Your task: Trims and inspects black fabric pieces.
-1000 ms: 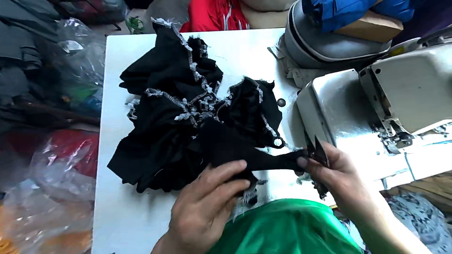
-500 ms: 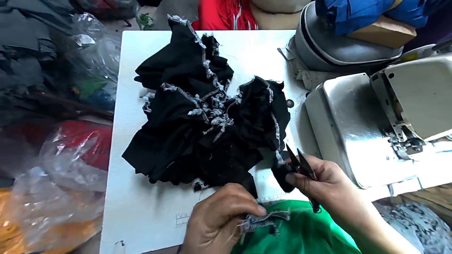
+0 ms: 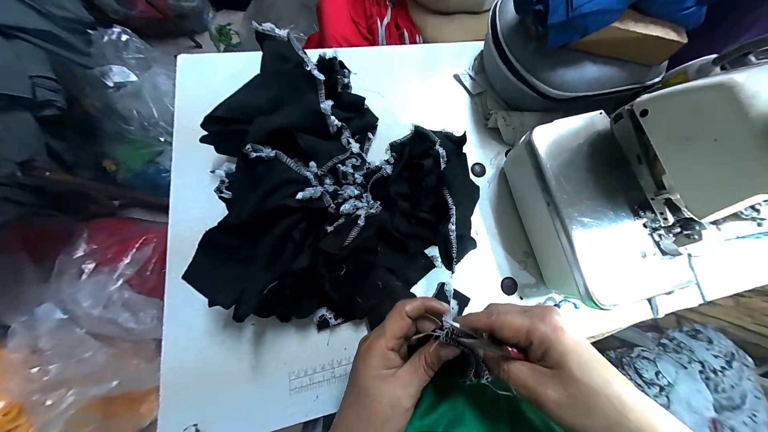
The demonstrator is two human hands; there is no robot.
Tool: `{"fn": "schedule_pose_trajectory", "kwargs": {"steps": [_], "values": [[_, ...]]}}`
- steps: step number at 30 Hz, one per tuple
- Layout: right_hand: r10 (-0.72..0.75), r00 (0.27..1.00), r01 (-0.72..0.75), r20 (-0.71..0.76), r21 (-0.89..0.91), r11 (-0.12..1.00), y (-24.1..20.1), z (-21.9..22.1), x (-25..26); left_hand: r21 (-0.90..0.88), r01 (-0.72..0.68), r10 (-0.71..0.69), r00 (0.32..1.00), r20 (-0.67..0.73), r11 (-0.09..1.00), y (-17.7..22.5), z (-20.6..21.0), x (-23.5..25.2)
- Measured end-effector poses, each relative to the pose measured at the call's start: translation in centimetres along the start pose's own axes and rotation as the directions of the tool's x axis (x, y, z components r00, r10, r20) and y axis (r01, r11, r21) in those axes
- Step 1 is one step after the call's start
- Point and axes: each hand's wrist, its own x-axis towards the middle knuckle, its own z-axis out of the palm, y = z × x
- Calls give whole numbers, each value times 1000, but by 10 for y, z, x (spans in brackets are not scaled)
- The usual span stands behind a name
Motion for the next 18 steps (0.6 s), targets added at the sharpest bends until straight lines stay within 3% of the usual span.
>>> {"fn": "schedule_pose_trajectory", "kwargs": {"steps": [4,8,12,14,16,18], "values": [[-66,997,68,36,-55,996,-3,-5,-1,134,-79,69,995,79,988,-4,-8,1],[-36,999,36,30,-6,999,2,-15,-5,112,-188,179,980,86,976,-10,-14,2],[129,955,-156,-267,-81,984,16,-27,-15,54,-140,143,988,-63,989,-5,-11,2],[215,902,-234,-375,-4,972,16,-33,-18,40,-127,131,984,-124,991,-4,-9,2],[268,905,-225,-330,165,960,12,-36,-25,29,-120,123,980,-157,992,-4,-8,3],[269,954,-215,-131,324,921,3,-35,-32,27,-117,120,979,-165,993,-3,-8,4]]}}
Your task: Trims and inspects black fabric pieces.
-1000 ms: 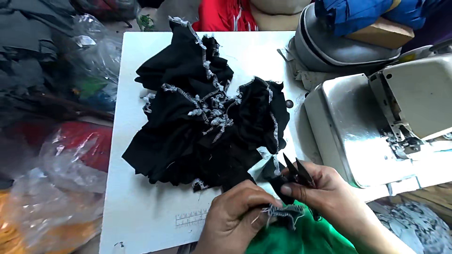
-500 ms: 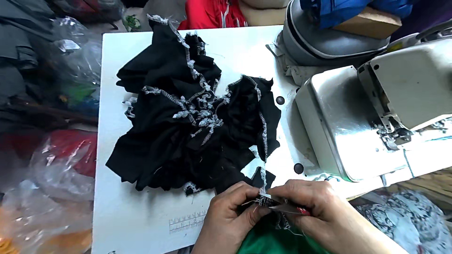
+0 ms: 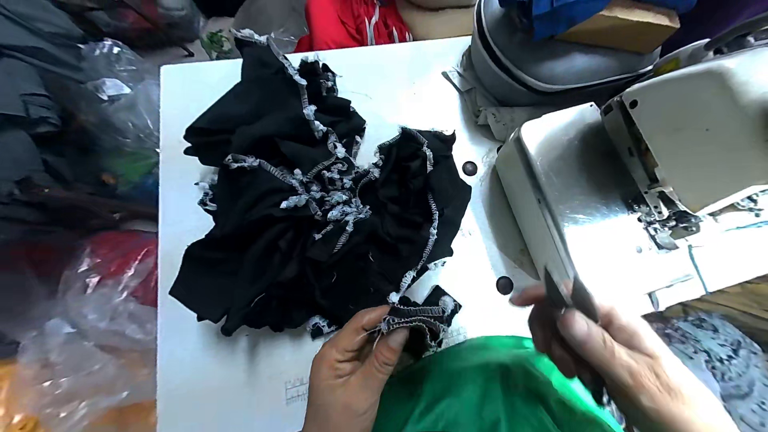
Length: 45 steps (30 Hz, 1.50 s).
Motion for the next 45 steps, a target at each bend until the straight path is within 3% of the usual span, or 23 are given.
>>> {"fn": "schedule_pose_trajectory", "kwargs": {"steps": [3,7,12,16,21,25,27,29,32,35,38,40,42,45], "values": [[76,959,-111,274,116,987,-2,14,-6,0,4,-4,1000,-7,1000,1,0,0],[127,935,-152,332,52,987,6,26,-1,10,-20,20,1000,8,1000,3,1,-1],[224,916,-248,333,28,968,7,29,6,-13,-28,28,999,23,1000,4,3,-3],[250,920,-298,302,127,946,7,31,11,-12,-40,41,995,86,999,5,6,-4],[162,972,-210,171,315,925,13,33,11,-4,-71,71,984,166,997,0,5,-3],[185,981,-192,58,416,889,14,28,12,-7,-72,72,981,180,997,-2,3,-2],[262,956,-291,130,330,898,13,22,12,11,-79,76,982,171,997,-3,1,-2],[335,920,-364,206,125,923,14,16,11,25,-81,77,987,139,996,-4,0,-2],[210,962,-147,175,-313,938,22,9,5,46,-55,52,996,76,997,-3,1,-2],[139,986,-79,96,-466,881,33,0,1,33,-42,41,999,35,999,-2,4,0],[213,973,-194,90,-187,963,25,-10,-2,35,-29,28,999,23,999,0,5,1],[281,932,-302,230,64,951,9,-12,-5,39,-29,28,999,31,999,1,5,1],[295,887,-352,355,109,930,0,-5,-4,41,-42,40,997,69,998,2,5,1],[287,859,-331,424,32,943,1,7,3,20,-75,71,985,159,997,3,3,3]]}}
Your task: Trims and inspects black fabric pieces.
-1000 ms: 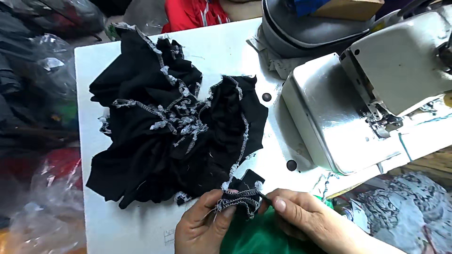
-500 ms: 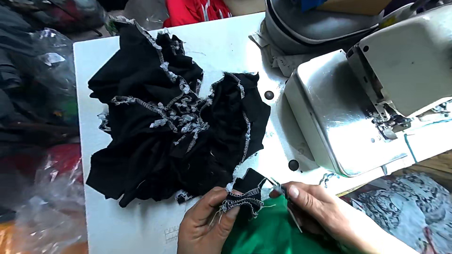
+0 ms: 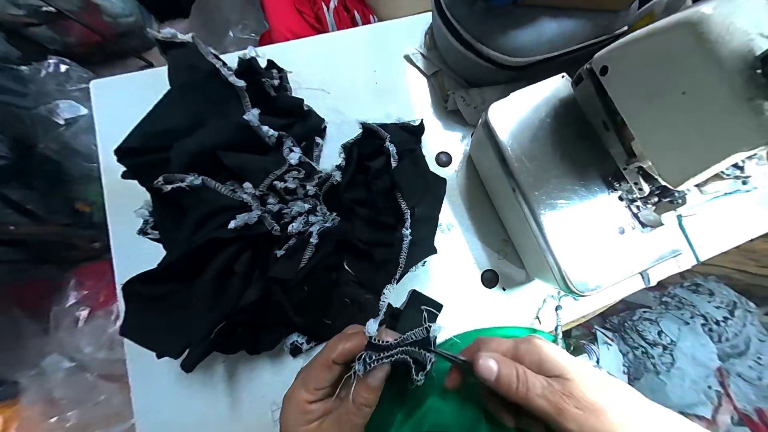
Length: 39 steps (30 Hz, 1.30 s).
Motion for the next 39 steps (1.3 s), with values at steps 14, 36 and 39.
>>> {"fn": "schedule_pose_trajectory", "kwargs": {"steps": [14,36,39], "values": [[-141,977,177,-162,237,955,12,-3,8,4,12,-13,991,136,1000,-3,-2,1],[-383,917,397,110,-167,903,15,-14,4,-31,-145,146,928,344,989,-2,-19,-2],[-360,917,391,174,-211,896,10,-10,10,-23,-180,175,907,383,983,-5,-21,-2]]}}
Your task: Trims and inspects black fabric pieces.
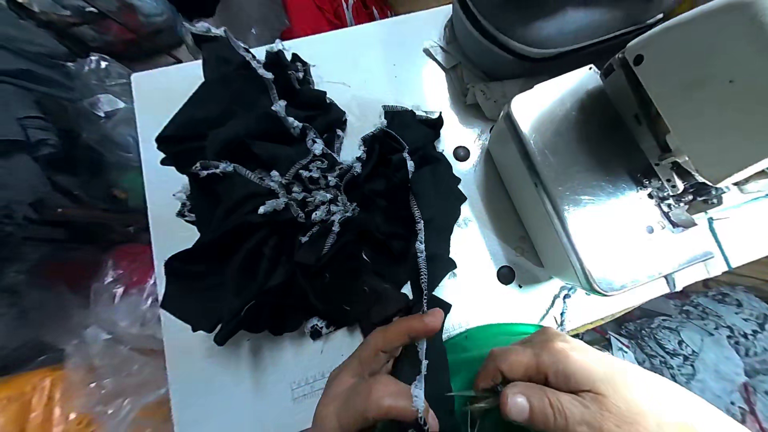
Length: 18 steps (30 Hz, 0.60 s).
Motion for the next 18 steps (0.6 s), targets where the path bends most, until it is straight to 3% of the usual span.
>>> {"fn": "schedule_pose_trajectory", "kwargs": {"steps": [12,18], "values": [[-33,995,41,96,-86,995,-3,2,19,41,6,-9,998,61,999,-4,-2,-6],[-75,997,74,-23,-53,996,0,10,21,103,-1,-8,997,83,995,-2,-2,-4]]}}
